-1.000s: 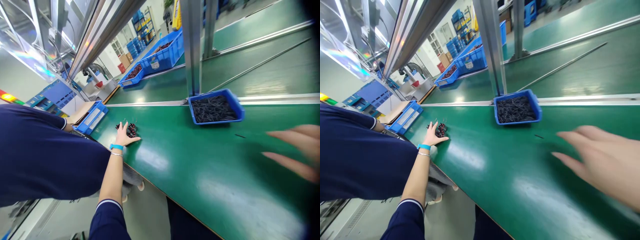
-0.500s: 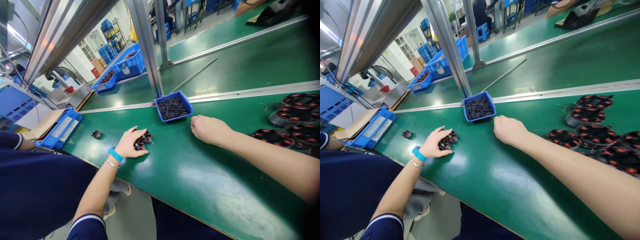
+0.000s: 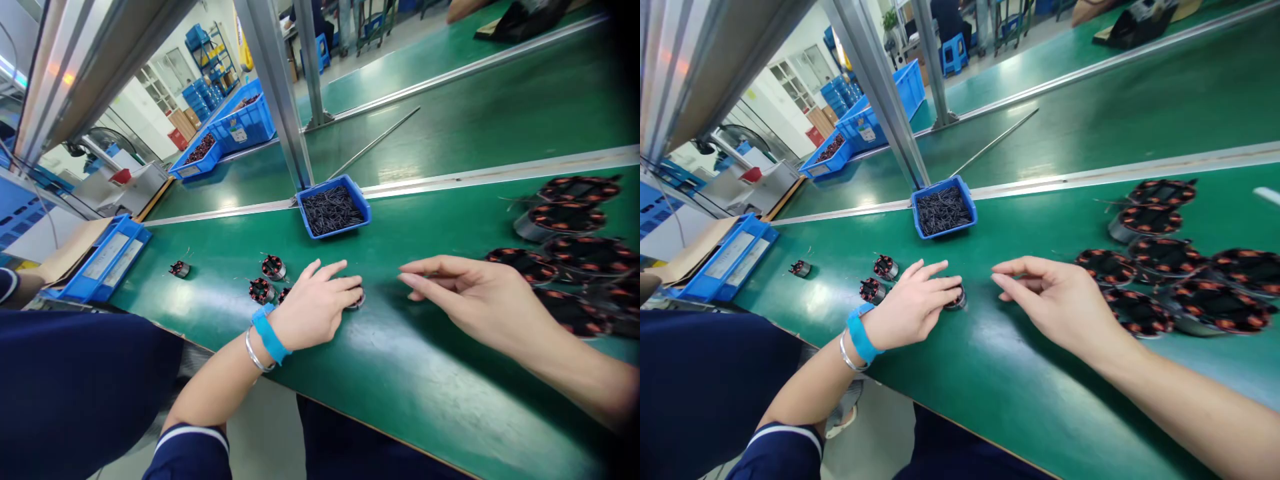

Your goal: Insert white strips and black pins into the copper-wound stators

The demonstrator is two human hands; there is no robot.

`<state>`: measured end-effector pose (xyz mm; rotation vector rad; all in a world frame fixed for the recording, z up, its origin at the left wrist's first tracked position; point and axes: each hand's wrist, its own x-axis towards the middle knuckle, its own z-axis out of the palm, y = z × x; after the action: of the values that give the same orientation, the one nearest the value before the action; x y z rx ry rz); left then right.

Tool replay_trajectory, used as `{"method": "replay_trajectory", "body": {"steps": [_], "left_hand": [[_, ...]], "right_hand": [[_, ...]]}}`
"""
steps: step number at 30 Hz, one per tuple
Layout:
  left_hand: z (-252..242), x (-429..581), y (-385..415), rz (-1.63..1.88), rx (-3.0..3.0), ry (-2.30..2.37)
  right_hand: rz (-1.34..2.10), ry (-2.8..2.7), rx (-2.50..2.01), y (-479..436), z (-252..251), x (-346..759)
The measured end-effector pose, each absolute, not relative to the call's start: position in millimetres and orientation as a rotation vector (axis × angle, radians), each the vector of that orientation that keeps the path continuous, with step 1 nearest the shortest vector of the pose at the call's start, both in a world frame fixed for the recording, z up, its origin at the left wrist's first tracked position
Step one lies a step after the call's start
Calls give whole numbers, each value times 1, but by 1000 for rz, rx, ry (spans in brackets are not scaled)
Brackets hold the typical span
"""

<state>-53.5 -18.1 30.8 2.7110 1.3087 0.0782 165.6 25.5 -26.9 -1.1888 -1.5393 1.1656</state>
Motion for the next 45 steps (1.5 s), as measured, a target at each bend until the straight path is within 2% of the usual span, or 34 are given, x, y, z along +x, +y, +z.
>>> {"method": "replay_trajectory", "body": {"steps": [4,7,10,16,27,45], "left_hand": [[28,-50,-21,566,2515,1159],[23,-37,-26,826,2261,1516],[18,-24,-26,625,2172,1798],[15,-23,-16,405,2399,1311],[-8,-16,-28,478,2527,1420],[-11,-15,-28,615,2478,1424]], "right_hand": [[1250,-1382,-1165,29,-29,165],[1450,-1230,-1139,30,-32,159],[1528,-1111,-1130,31,-34,153],[1454,-1132,-1099,28,-37,152],[1353,-1176,-1105,22,-34,157],[1268,-1431,-1096,19,-38,158]]}}
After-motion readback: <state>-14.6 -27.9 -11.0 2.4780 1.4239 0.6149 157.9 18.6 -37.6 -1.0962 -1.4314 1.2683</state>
